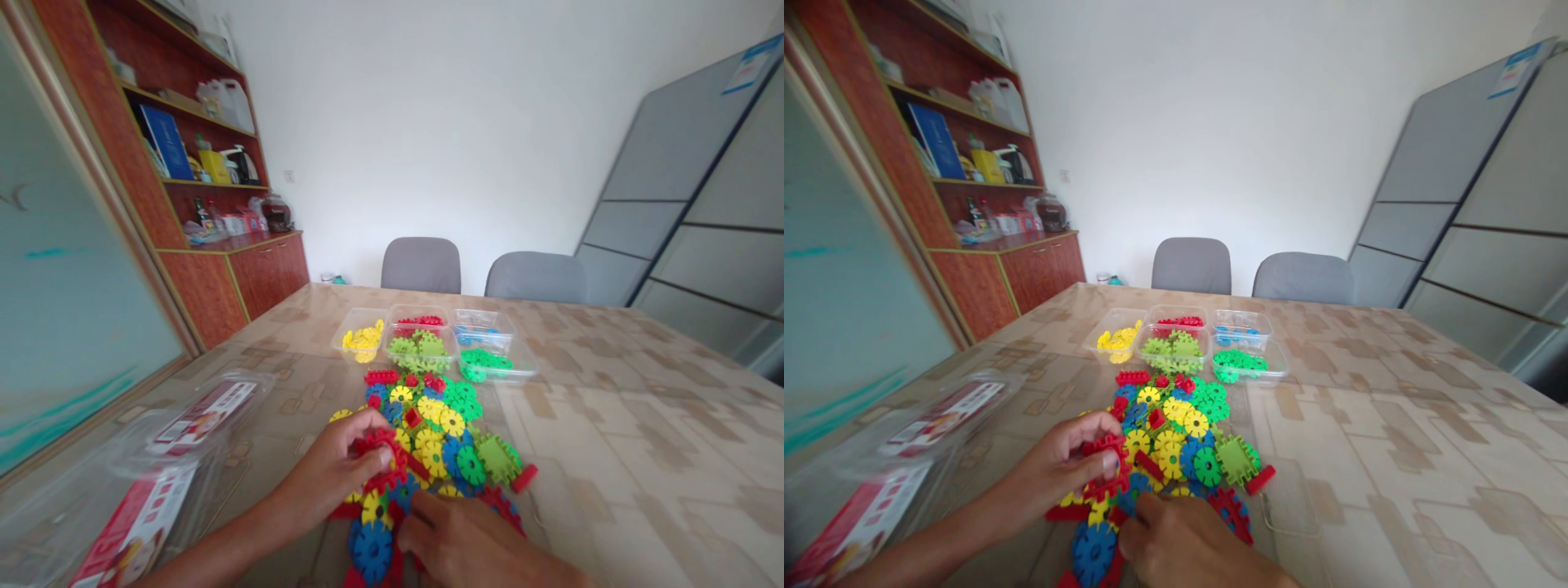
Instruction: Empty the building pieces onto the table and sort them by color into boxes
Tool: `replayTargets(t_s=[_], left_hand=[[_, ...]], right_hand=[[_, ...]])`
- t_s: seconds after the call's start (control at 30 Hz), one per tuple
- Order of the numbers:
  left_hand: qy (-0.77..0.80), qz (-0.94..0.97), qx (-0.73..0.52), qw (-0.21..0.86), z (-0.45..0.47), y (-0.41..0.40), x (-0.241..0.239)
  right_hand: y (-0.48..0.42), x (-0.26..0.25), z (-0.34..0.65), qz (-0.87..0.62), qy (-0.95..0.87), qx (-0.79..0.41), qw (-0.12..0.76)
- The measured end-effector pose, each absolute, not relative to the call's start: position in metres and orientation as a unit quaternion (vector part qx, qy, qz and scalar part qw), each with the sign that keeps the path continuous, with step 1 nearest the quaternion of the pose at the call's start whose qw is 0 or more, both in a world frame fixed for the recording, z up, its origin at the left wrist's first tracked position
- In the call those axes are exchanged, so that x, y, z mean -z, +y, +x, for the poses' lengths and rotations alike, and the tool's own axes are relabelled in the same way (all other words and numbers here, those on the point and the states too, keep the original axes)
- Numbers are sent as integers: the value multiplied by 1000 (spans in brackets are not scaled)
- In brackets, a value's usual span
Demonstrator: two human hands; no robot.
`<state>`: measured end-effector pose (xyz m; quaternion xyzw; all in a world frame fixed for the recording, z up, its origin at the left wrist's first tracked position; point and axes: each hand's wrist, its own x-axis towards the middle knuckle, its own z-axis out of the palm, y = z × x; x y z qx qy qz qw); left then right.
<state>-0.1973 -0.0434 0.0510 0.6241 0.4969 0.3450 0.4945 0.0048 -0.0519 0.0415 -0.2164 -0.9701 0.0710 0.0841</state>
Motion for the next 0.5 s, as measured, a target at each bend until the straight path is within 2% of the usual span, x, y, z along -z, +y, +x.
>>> replayTargets(t_s=[0.13,0.23,0.4,0.5], left_hand=[[484,678,-283,476,-197,-50,-53],[474,739,-212,429,-195,-58,-50],[431,813,-168,353,-188,-66,-42],[448,825,-140,314,-186,-67,-42]], right_hand=[[-45,-67,24,-241,-960,-116,77],[-41,-83,41,-297,-948,-103,51],[-45,-76,42,-350,-925,-78,-126],[-48,-64,30,-367,-911,-69,-176]])
